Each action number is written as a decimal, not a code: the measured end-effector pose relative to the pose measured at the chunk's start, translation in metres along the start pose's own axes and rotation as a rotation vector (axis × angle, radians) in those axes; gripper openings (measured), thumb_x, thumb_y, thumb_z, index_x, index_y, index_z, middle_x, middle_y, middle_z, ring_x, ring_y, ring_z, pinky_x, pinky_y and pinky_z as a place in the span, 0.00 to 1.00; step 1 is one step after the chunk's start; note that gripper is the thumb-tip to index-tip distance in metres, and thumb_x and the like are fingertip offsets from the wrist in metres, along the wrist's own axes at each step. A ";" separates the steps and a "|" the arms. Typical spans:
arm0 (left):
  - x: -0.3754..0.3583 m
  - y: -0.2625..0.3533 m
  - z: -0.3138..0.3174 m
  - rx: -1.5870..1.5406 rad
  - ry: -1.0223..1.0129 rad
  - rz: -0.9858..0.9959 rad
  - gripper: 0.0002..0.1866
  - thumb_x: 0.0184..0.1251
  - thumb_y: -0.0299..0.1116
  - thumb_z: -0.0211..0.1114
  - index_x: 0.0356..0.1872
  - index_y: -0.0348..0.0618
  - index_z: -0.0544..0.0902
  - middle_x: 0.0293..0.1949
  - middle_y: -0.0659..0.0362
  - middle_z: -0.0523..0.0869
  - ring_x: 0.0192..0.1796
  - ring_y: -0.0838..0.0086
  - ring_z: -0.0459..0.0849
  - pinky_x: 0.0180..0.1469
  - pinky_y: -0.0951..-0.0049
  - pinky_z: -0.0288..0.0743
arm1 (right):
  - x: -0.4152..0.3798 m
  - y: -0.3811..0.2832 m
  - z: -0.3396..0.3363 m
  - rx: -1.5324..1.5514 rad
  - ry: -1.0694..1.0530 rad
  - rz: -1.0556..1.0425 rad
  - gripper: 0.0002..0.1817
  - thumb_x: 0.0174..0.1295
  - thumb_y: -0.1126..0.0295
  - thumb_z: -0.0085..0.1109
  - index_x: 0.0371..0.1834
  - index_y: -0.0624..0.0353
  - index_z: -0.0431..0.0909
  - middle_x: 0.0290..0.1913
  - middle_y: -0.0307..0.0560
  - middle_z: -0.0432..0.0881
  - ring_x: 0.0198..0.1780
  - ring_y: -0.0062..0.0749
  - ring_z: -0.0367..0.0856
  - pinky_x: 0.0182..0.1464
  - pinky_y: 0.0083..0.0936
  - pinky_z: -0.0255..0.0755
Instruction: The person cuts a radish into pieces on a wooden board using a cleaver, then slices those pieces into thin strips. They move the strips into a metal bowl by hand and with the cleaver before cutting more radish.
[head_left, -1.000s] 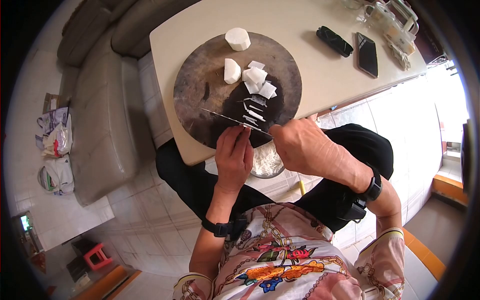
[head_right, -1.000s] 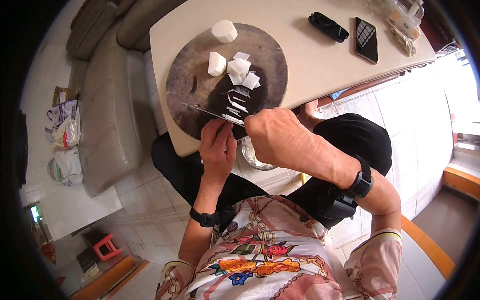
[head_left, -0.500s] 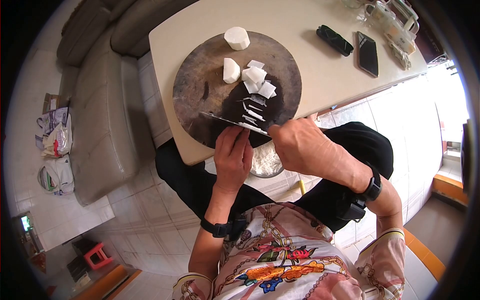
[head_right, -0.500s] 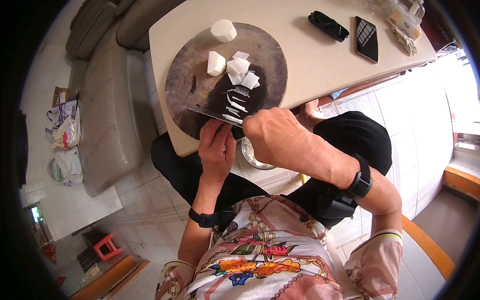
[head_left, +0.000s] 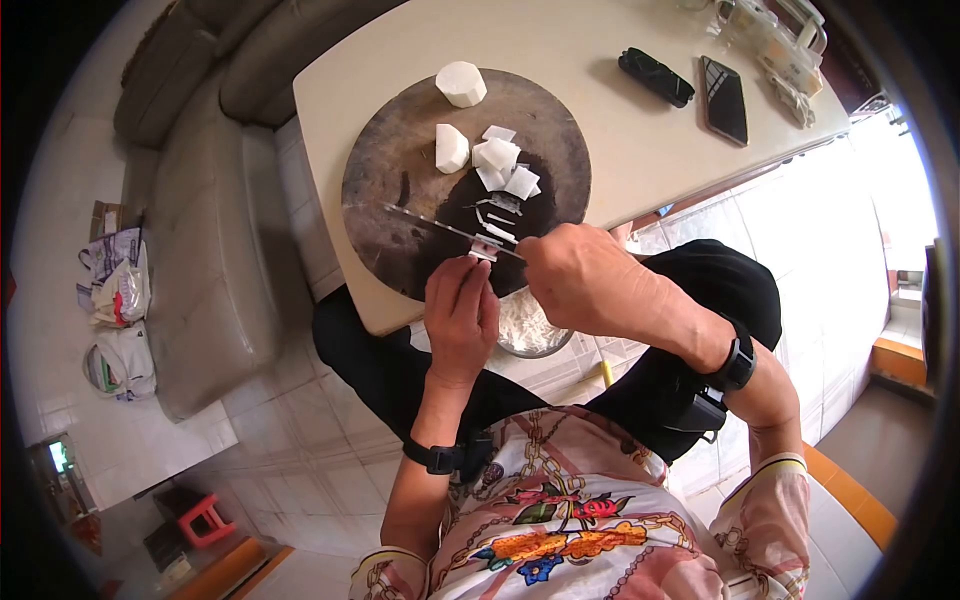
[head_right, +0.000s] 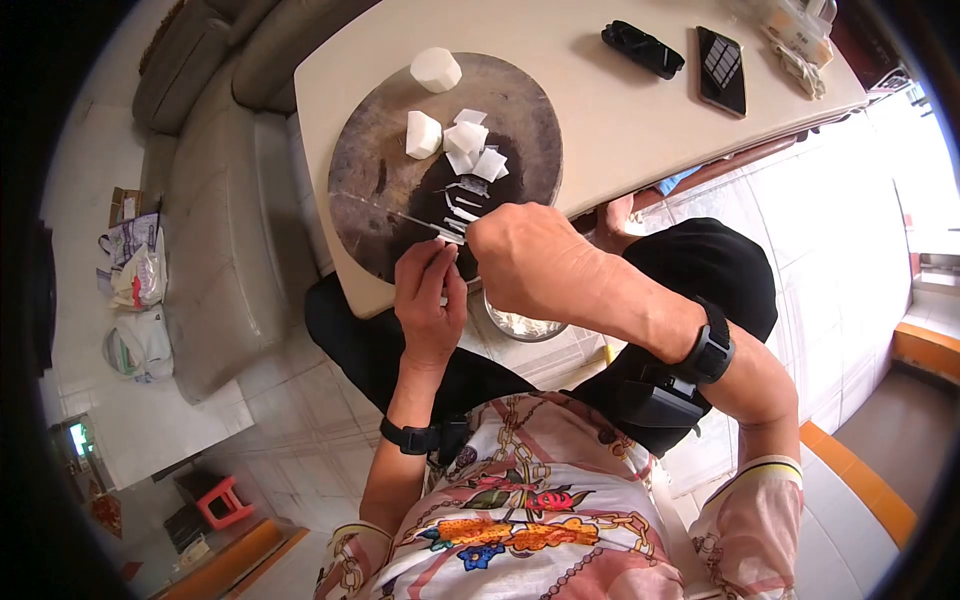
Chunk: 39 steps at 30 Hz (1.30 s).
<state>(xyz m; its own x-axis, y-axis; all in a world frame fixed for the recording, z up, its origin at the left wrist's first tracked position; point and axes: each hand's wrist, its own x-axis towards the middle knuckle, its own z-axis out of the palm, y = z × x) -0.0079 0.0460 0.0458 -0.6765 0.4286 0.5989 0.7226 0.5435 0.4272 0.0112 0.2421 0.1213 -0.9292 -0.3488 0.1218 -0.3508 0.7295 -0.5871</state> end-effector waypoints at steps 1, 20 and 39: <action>0.000 0.000 0.001 -0.001 0.001 0.000 0.13 0.55 0.16 0.63 0.43 0.33 0.83 0.47 0.50 0.81 0.48 0.56 0.81 0.48 0.62 0.78 | 0.000 0.000 -0.003 0.014 0.037 0.005 0.03 0.51 0.78 0.57 0.25 0.66 0.73 0.18 0.61 0.75 0.25 0.60 0.79 0.27 0.46 0.73; -0.001 -0.001 0.002 -0.002 0.026 -0.003 0.13 0.54 0.15 0.63 0.43 0.32 0.83 0.46 0.51 0.82 0.49 0.55 0.80 0.50 0.61 0.77 | -0.004 -0.011 -0.007 -0.012 -0.027 0.039 0.04 0.42 0.79 0.58 0.18 0.70 0.77 0.19 0.65 0.77 0.26 0.60 0.82 0.29 0.44 0.77; -0.002 -0.002 0.000 -0.026 0.005 -0.019 0.14 0.52 0.17 0.65 0.43 0.34 0.83 0.47 0.51 0.81 0.51 0.53 0.79 0.52 0.59 0.76 | 0.008 -0.016 0.011 0.009 0.021 0.017 0.04 0.47 0.78 0.59 0.23 0.68 0.75 0.20 0.63 0.77 0.27 0.60 0.80 0.31 0.46 0.75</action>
<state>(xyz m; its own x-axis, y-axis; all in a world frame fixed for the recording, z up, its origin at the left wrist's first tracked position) -0.0080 0.0445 0.0435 -0.6894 0.4148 0.5939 0.7132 0.5322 0.4562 0.0101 0.2214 0.1230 -0.9374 -0.3236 0.1285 -0.3338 0.7299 -0.5965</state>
